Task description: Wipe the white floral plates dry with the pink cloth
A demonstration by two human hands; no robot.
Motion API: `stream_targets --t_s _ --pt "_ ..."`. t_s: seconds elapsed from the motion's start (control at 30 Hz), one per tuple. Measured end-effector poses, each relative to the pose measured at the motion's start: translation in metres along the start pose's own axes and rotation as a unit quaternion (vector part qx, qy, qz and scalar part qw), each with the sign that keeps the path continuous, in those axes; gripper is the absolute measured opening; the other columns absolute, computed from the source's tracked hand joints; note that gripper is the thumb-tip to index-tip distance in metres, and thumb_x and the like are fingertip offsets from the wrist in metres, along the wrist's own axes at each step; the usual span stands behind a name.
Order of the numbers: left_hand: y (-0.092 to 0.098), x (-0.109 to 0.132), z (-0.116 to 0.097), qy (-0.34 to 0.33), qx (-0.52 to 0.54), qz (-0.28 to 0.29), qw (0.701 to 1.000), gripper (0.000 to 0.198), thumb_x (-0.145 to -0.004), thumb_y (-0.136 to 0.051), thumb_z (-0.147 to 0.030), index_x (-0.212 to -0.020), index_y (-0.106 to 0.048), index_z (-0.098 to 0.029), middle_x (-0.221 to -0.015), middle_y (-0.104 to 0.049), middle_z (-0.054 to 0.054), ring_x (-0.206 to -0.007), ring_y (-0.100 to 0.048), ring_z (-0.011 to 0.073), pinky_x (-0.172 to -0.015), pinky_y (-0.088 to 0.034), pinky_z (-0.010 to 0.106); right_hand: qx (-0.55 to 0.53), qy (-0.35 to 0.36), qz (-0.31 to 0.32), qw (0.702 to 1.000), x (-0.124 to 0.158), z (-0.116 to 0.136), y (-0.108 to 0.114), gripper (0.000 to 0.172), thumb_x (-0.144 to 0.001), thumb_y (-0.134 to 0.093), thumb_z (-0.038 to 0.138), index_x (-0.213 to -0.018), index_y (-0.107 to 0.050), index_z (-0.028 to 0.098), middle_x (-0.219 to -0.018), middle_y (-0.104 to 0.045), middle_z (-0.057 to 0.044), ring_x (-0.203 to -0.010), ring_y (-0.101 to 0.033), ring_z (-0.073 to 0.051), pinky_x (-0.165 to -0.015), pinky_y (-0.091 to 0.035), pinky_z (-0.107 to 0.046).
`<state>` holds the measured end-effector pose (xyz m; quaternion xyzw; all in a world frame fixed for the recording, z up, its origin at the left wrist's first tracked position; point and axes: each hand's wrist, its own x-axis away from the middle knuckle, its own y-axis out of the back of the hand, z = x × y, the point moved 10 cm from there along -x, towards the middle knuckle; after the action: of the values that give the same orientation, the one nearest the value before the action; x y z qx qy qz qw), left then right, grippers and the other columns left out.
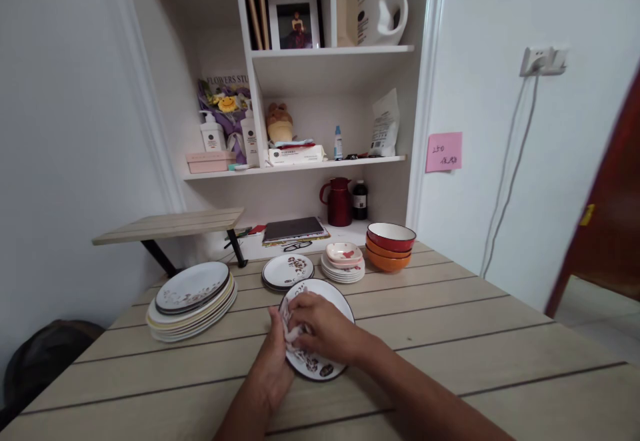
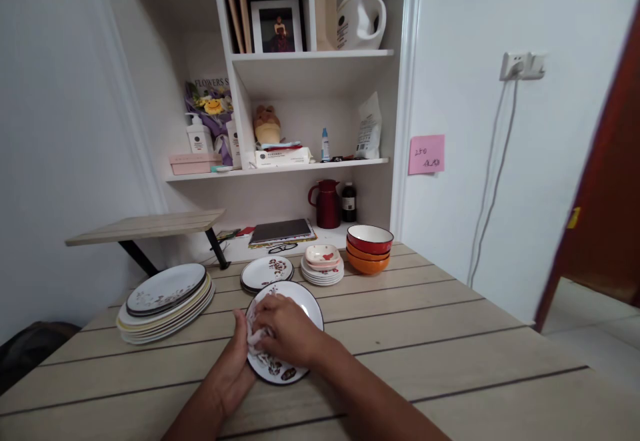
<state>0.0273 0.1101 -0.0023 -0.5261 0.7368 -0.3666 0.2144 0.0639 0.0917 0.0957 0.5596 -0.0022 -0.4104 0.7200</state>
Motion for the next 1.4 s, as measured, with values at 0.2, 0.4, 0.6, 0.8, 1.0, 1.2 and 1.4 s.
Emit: stream_targets --t_s 0.2,0.4,0.6,0.8,1.0,1.2,1.4 --pt "-0.001 0.0 0.0 -0.002 -0.008 -0.011 1.0 0.076 -0.081 -0.036 -0.067 -0.134 -0.047 -0.014 -0.125 -0.061 0.017 -0.122 -0.052 0.029 -0.108 -0.034 0.046 -0.085 0.002 0.205 0.975 0.031 -0.011 -0.023 0.018 -0.069 -0.072 0.026 -0.087 -0.073 0.022 -0.095 -0.065 0.0 -0.079 -0.059 -0.013 -0.067 -0.043 -0.021" --pt "-0.002 0.001 0.002 0.007 -0.003 -0.024 1.0 0.074 -0.081 -0.04 -0.064 -0.138 -0.042 -0.017 -0.131 -0.056 0.016 -0.127 -0.047 0.0284 -0.112 -0.027 0.047 0.044 -0.164 0.124 0.978 0.04 -0.066 0.017 0.023 -0.061 -0.076 0.026 -0.083 -0.072 0.026 -0.09 -0.065 0.0 -0.074 -0.057 -0.015 -0.06 -0.038 -0.023" --pt "0.004 -0.005 0.002 0.016 0.017 0.003 1.0 0.07 -0.085 -0.046 -0.054 -0.143 -0.032 -0.017 -0.133 -0.054 0.016 -0.127 -0.047 0.0269 -0.112 -0.026 0.046 0.132 -0.244 -0.039 0.96 0.035 -0.088 0.04 0.017 -0.075 -0.062 0.027 -0.091 -0.067 0.023 -0.103 -0.059 -0.005 -0.078 -0.058 -0.017 -0.061 -0.038 -0.026" --pt "-0.006 -0.007 0.006 0.029 0.009 0.04 0.999 0.064 -0.087 -0.046 -0.048 -0.143 -0.033 -0.019 -0.135 -0.053 0.016 -0.125 -0.049 0.0271 -0.112 -0.027 0.046 0.087 -0.209 -0.161 0.961 0.019 -0.071 0.035 0.016 -0.083 -0.053 0.023 -0.097 -0.061 0.02 -0.108 -0.055 -0.008 -0.094 -0.055 -0.02 -0.079 -0.043 -0.031" --pt "-0.012 -0.003 0.001 0.009 -0.002 0.039 0.999 0.057 -0.088 -0.046 -0.045 -0.14 -0.038 -0.022 -0.133 -0.055 0.013 -0.123 -0.051 0.0254 -0.109 -0.032 0.044 0.01 -0.07 -0.105 0.992 0.004 -0.027 0.011 0.037 -0.072 -0.067 0.022 -0.109 -0.059 0.024 -0.126 -0.049 -0.008 -0.114 -0.045 -0.025 -0.097 -0.035 -0.041" --pt "-0.006 -0.001 -0.003 -0.001 0.008 0.02 1.0 0.061 -0.086 -0.043 -0.055 -0.137 -0.043 -0.021 -0.13 -0.058 0.012 -0.121 -0.053 0.0262 -0.106 -0.036 0.044 -0.04 0.005 0.024 0.999 0.011 -0.015 -0.008 0.039 -0.067 -0.07 0.018 -0.105 -0.064 0.025 -0.123 -0.055 -0.005 -0.114 -0.048 -0.023 -0.1 -0.033 -0.038" --pt "-0.001 -0.007 0.005 0.026 0.019 0.056 0.998 0.065 -0.086 -0.04 -0.056 -0.14 -0.038 -0.019 -0.133 -0.055 0.015 -0.125 -0.049 0.0273 -0.11 -0.029 0.047 -0.019 -0.087 -0.037 0.995 0.018 -0.055 0.016 0.027 -0.069 -0.061 0.009 -0.091 -0.069 0.023 -0.108 -0.06 -0.004 -0.1 -0.055 -0.02 -0.088 -0.041 -0.032"
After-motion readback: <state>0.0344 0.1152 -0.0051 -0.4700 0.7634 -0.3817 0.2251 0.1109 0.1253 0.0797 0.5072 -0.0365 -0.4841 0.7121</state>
